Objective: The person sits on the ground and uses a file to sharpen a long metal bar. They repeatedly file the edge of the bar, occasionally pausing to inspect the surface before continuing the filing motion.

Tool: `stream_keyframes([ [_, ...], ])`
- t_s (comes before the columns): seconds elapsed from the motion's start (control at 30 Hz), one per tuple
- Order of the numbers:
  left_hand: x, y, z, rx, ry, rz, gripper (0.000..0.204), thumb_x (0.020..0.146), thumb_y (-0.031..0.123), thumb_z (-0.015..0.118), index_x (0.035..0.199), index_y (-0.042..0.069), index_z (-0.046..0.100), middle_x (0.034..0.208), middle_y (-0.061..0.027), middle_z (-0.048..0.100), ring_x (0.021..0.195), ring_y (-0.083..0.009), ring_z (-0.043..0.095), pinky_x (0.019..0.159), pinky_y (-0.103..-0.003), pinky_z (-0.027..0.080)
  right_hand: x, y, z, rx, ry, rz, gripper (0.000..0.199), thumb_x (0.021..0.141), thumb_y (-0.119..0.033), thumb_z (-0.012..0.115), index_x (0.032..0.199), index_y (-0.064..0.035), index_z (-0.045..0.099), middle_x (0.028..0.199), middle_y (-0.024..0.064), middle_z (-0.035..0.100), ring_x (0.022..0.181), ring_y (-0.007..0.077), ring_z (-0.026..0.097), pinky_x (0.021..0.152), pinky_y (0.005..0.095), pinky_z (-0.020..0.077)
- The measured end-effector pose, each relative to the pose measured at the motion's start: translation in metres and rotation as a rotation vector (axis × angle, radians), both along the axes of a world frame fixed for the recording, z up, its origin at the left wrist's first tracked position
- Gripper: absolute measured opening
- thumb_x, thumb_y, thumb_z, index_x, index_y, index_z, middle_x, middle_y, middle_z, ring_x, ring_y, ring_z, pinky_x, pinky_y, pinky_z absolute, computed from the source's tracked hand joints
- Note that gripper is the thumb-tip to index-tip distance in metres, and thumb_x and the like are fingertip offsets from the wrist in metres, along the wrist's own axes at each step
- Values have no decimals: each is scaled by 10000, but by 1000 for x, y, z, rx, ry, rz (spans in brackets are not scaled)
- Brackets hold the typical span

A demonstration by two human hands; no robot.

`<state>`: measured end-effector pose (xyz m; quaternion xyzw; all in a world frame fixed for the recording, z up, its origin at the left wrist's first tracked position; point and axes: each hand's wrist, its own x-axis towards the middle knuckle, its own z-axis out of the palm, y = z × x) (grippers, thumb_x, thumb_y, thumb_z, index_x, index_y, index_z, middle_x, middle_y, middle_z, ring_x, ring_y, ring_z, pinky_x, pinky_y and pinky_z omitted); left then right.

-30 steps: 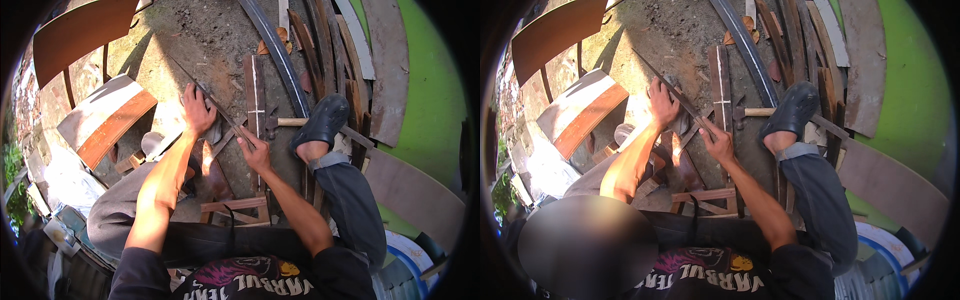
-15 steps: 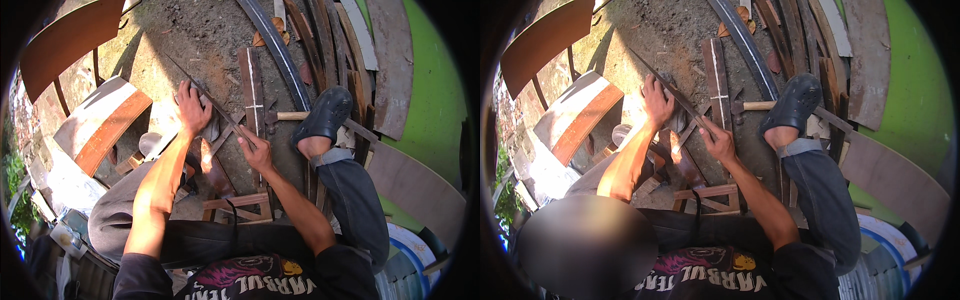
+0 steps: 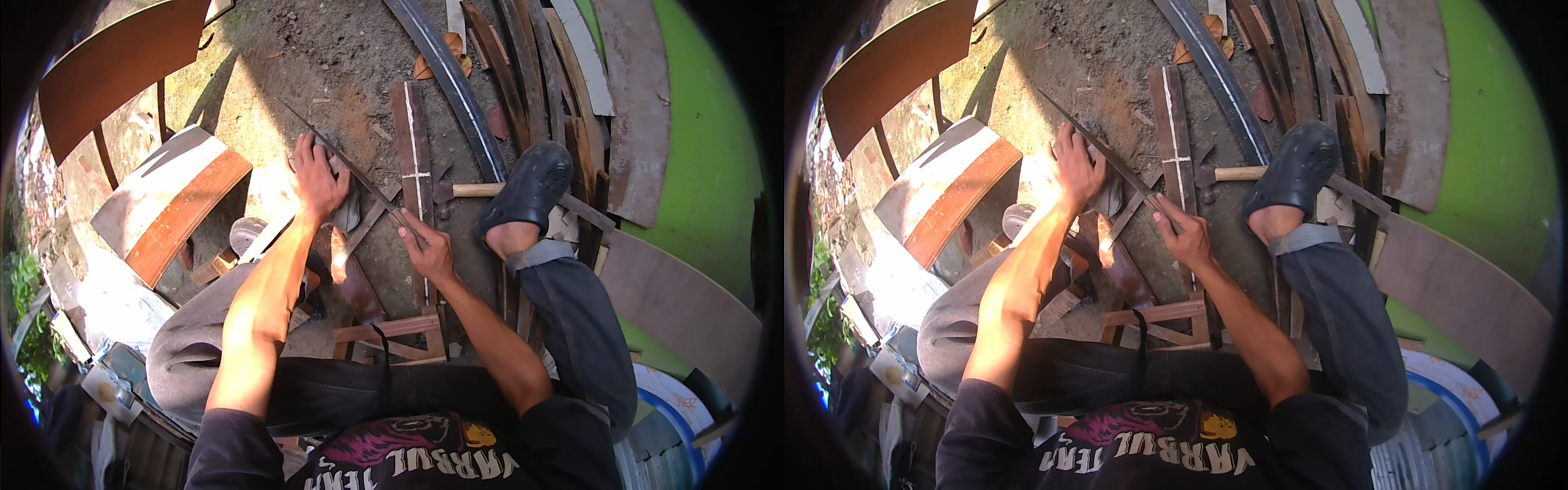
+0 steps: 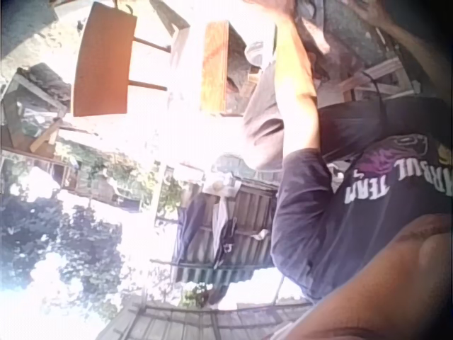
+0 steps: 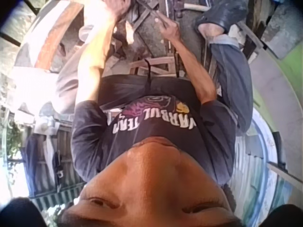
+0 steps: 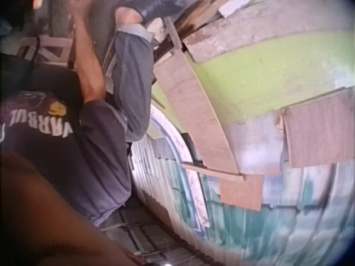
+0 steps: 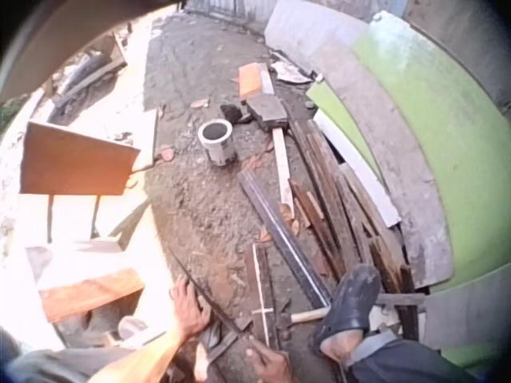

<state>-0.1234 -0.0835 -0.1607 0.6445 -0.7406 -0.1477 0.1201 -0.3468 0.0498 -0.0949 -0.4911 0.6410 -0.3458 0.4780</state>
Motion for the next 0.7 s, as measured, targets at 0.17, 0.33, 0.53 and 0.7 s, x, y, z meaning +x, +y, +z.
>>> stream_keyframes([
  [0.17,-1,-1,1,14,-22,-7,490,847,399,601,1065,-35,535,1463,-248,397,1430,-433,298,1141,-642,163,10,-10,10,52,16,-4,380,946,-208,675,1267,-6,658,1111,230,712,1028,321,717,835,344,552],
  [0.33,0,0,3,14,-25,-14,513,877,387,586,1161,-33,507,1466,-242,400,1416,-421,328,1123,-597,198,28,-31,16,87,14,-6,398,947,-234,667,1269,1,650,1092,254,701,1009,360,712,820,369,559],
  [0.53,-2,1,7,16,-77,-33,521,870,395,588,1165,-29,519,1484,-225,388,1424,-421,311,1124,-605,190,20,-18,15,87,-11,-37,409,950,-267,665,1280,-27,651,1048,256,707,1006,377,701,807,369,553],
  [0.7,-1,-1,8,30,-66,-45,514,869,401,585,1161,-18,527,1498,-218,377,1432,-417,302,1131,-609,177,57,-50,23,143,37,-107,422,941,-287,672,1285,-45,650,1046,250,704,962,415,688,796,388,555],
])
